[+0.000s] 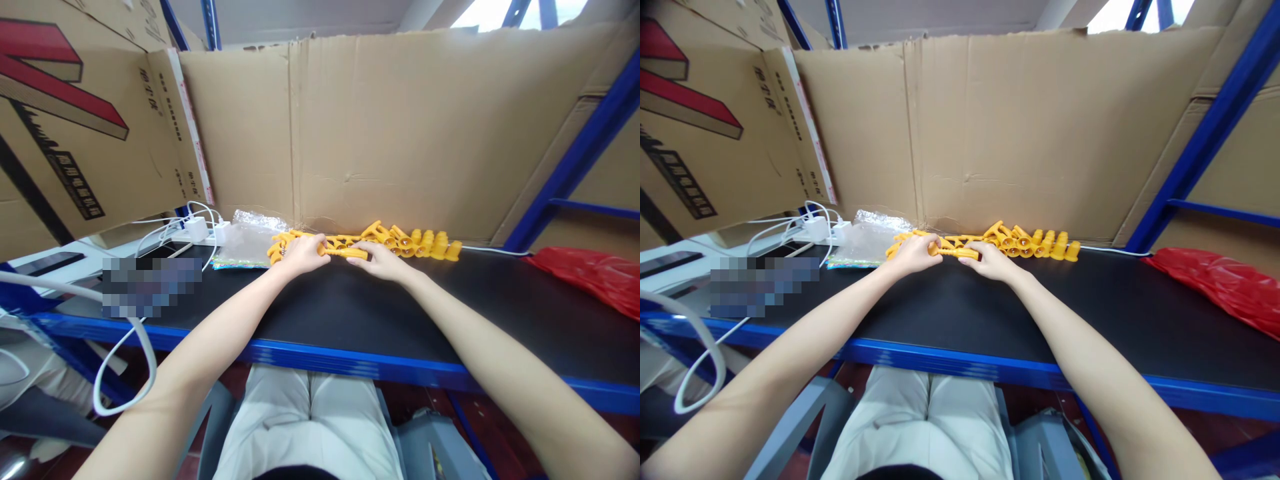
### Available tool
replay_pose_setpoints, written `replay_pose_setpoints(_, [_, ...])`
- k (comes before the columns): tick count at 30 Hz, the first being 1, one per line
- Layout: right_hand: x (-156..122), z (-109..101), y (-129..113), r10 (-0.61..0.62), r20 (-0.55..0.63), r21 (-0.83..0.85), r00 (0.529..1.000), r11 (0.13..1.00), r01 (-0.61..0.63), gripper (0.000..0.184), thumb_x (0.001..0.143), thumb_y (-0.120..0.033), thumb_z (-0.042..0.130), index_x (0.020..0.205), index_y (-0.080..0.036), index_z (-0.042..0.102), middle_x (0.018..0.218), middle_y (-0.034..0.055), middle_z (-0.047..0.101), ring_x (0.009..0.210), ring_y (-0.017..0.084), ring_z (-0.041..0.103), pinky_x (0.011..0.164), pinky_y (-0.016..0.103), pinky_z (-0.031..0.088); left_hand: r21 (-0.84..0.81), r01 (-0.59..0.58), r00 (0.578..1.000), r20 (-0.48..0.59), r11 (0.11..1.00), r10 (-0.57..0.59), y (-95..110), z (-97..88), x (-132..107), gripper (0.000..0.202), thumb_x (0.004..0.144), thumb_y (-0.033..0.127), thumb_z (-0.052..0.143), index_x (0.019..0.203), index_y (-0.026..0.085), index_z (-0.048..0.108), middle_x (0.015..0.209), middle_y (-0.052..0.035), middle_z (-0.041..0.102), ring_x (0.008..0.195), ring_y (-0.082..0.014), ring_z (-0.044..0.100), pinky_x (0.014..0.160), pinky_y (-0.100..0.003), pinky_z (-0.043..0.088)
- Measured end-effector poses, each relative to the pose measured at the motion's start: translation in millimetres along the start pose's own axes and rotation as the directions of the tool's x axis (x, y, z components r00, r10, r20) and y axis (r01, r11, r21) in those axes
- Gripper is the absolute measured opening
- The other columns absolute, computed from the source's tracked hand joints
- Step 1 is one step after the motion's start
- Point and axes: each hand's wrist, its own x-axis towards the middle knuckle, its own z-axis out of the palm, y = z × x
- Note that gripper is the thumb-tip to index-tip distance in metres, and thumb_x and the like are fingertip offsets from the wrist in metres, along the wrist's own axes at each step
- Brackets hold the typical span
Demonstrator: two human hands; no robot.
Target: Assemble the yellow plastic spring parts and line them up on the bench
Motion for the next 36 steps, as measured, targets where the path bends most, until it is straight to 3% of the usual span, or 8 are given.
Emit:
replay_pose_setpoints(6, [0.3, 0.2, 1.5, 0.057, 0.038, 0.096, 0.998, 0.994, -0.061, 0.038, 0.08, -0.049, 0.054, 0.093, -0.015, 0.062, 0.078, 0.0049, 0.064, 0.067, 0.017, 0.056, 0.062, 0.03, 0.045, 0.025, 0.001, 1.0, -0.006, 1.0, -0.001, 0.4, 0.2, 0.3, 0.029, 0.069, 0.032, 0.054, 0.096, 0.023, 0.06, 0.081, -0.0033, 0.066, 0.077, -0.0217, 0.061, 0.068, -0.03, 0.044])
replay_pose_setpoints(16, [2.0, 0.1, 2.0, 0.094, 0.02, 0.174, 0.995, 0.98, -0.096, 0.039, 0.077, -0.052, 0.055, 0.087, -0.015, 0.062, 0.083, 0.006, 0.062, 0.073, 0.018, 0.055, 0.069, 0.034, 0.044, 0.025, 0.003, 1.0, -0.011, 1.0, -0.003, -0.1, 2.1, 0.6, 0.029, 0.07, 0.032, 0.054, 0.097, 0.023, 0.06, 0.083, -0.0033, 0.067, 0.078, -0.0212, 0.062, 0.069, -0.029, 0.044])
replay_pose_setpoints(27, [1.6, -3.7, -4.9, 0.226, 0.178, 0.398, 0.958, 0.874, -0.28, 0.036, 0.074, -0.052, 0.058, 0.077, -0.016, 0.058, 0.057, -0.003, 0.048, 0.051, 0.01, 0.044, 0.053, 0.026, 0.036, 0.039, -0.015, 1.0, -0.011, 0.999, 0.016, 0.1, 3.5, 0.8, 0.03, 0.07, 0.032, 0.055, 0.097, 0.023, 0.06, 0.084, -0.003, 0.067, 0.078, -0.0208, 0.061, 0.068, -0.029, 0.043])
replay_pose_setpoints(36, [-0.2, -0.2, -3.0, 0.204, 0.217, 0.444, 0.955, 0.851, -0.282, 0.036, 0.077, -0.052, 0.057, 0.074, -0.016, 0.055, 0.056, -0.0043, 0.048, 0.049, 0.01, 0.043, 0.055, 0.027, 0.034, 0.054, -0.02, 1.0, 0.008, 0.998, 0.02, -1.0, 3.4, 1.2, 0.032, 0.07, 0.034, 0.055, 0.1, 0.023, 0.06, 0.085, -0.0031, 0.067, 0.079, -0.022, 0.062, 0.069, -0.03, 0.044])
